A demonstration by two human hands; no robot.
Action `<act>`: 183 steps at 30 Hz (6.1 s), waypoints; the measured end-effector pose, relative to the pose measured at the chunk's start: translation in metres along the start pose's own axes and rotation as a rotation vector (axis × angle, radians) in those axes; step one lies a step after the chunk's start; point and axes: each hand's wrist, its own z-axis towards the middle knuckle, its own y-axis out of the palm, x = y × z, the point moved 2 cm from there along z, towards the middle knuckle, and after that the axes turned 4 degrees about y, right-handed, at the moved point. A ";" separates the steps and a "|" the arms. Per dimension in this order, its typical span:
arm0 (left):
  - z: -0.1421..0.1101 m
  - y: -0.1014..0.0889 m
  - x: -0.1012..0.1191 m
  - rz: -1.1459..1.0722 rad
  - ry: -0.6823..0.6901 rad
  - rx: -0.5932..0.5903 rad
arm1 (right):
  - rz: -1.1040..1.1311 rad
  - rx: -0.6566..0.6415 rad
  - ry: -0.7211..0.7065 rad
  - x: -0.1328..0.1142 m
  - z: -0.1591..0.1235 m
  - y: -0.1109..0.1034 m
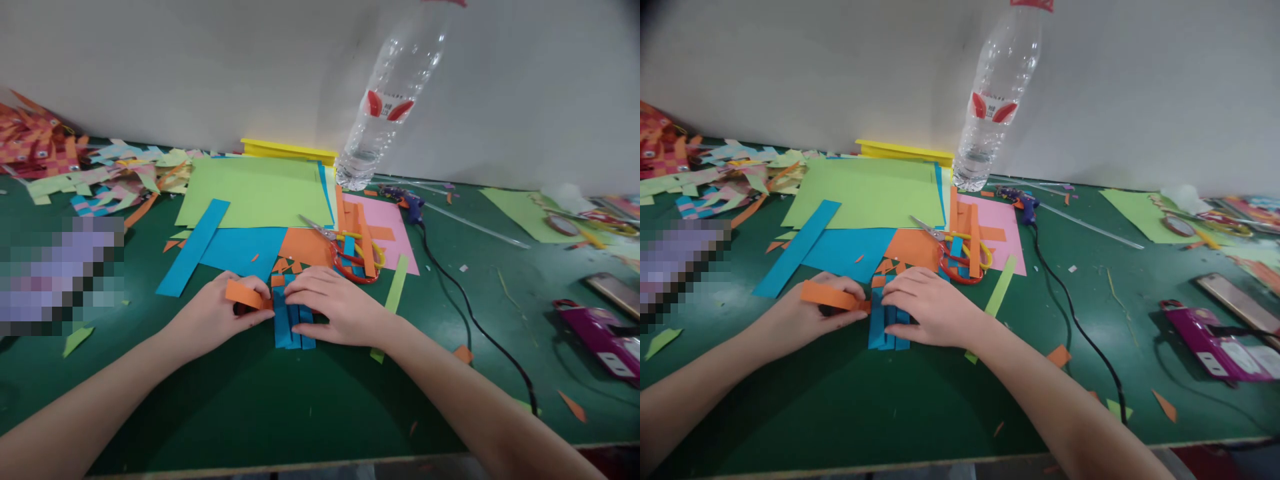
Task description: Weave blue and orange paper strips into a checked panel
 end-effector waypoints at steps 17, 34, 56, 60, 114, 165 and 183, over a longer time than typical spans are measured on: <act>0.002 0.001 0.004 0.025 0.043 -0.007 | -0.028 -0.085 -0.063 0.000 -0.001 0.003; -0.001 0.006 0.001 0.045 0.156 0.001 | 0.040 -0.018 0.004 0.002 -0.001 -0.002; 0.002 0.007 0.010 0.144 0.207 -0.083 | 0.148 0.005 0.102 0.000 0.000 0.005; 0.002 0.007 0.009 0.152 0.202 -0.082 | 0.111 -0.018 0.106 -0.002 0.001 0.005; 0.003 0.007 0.009 0.223 0.275 -0.014 | 0.274 0.088 0.241 0.013 0.003 0.008; 0.002 0.003 -0.010 0.316 0.267 -0.077 | 0.079 -0.073 0.125 0.024 -0.011 -0.018; 0.003 0.013 0.003 0.379 0.232 -0.046 | 0.123 -0.116 0.154 0.033 -0.012 -0.018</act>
